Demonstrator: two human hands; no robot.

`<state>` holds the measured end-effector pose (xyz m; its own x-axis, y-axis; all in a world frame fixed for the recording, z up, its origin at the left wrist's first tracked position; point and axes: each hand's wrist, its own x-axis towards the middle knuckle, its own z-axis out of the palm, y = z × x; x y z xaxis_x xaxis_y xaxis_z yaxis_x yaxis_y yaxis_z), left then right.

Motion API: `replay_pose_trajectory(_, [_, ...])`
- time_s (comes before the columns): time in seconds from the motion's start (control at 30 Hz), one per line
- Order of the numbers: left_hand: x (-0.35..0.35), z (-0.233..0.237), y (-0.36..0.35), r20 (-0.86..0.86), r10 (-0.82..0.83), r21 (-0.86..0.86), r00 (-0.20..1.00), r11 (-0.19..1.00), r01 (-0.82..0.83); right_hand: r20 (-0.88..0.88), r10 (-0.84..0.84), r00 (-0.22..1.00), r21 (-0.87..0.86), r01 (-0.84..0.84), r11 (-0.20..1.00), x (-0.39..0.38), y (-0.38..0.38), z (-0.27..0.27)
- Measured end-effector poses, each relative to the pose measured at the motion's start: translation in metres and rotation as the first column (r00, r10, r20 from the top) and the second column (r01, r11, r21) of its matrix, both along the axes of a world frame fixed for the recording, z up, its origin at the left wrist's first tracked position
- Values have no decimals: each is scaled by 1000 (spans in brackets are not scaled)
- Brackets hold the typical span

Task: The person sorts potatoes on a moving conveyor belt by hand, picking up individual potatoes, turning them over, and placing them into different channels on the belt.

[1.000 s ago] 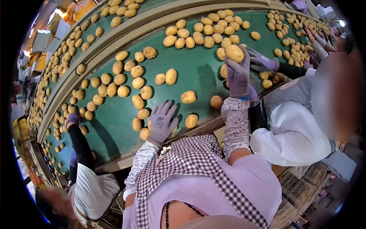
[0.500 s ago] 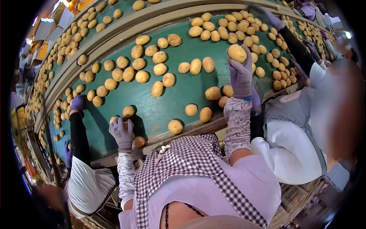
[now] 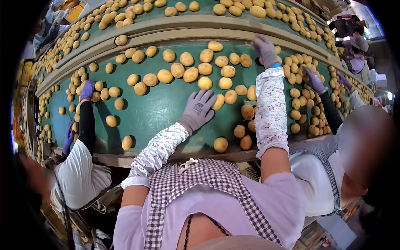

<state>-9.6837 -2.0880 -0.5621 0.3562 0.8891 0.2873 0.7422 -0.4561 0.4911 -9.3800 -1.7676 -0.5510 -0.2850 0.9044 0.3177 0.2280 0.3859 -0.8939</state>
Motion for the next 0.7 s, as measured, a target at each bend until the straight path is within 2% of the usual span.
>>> replay_pose_trajectory(0.03, [-5,-1,-8,-5,-6,-28,1000,1000,6,306,-32,951,-190,95,977,-4,5,-12])
replay_pose_trajectory(0.07, [-12,-4,-16,1,10,-21,1000,1000,-10,587,-3,810,-330,242,912,-11,10,-28])
replay_pose_trajectory(0.13, [-25,-9,-38,11,-14,-21,1000,1000,15,644,-90,759,-239,311,920,-19,-7,-84])
replay_pose_trajectory(0.2, [-32,-5,-53,35,-14,-1,999,1000,14,746,-236,623,-86,443,893,-71,-74,-42])
replay_pose_trajectory(0.27, [-30,4,-67,38,-160,49,986,986,158,580,-343,739,-102,484,869,-108,-117,-54])
replay_pose_trajectory(0.3, [-25,0,-72,41,-161,47,986,986,159,554,-335,762,-94,458,884,-123,-132,-62])
replay_pose_trajectory(0.33, [-17,-9,-76,41,-309,61,950,950,306,590,-234,773,-100,357,929,-135,-144,-58])
replay_pose_trajectory(0.37, [-12,-16,-82,42,-449,72,892,892,446,691,-107,715,-141,278,950,-143,-150,-44])
replay_pose_trajectory(0.4, [-11,-24,-92,43,-461,108,886,884,455,773,28,634,-198,200,960,-153,-154,-31])
replay_pose_trajectory(0.47, [-27,-18,-99,-37,-534,-3,845,845,534,638,354,684,-511,33,859,-158,-134,20])
replay_pose_trajectory(0.5, [-39,-20,-104,-34,-525,-24,850,851,525,158,256,954,-635,-100,766,-145,-111,9])
replay_pose_trajectory(0.53, [-54,-22,-105,-36,-459,10,888,888,460,-356,40,934,-660,-282,696,-135,-87,-7])
replay_pose_trajectory(0.57, [-67,-24,-105,-36,-391,46,920,919,393,-364,46,930,-661,-293,691,-133,-77,-18])
replay_pose_trajectory(0.6, [-81,-21,-105,-38,-389,37,920,920,391,-92,43,995,-567,-88,819,-128,-72,-27])
replay_pose_trajectory(0.63, [-98,-14,-104,-41,-284,91,958,954,287,183,-18,983,-395,90,914,-124,-67,-35])
replay_pose_trajectory(0.67, [-112,-6,-102,-40,-173,151,984,972,177,428,-128,895,-161,215,963,-122,-60,-44])
replay_pose_trajectory(0.7, [-124,1,-103,-7,-144,164,990,976,143,615,-275,739,102,271,957,-127,-53,-58])
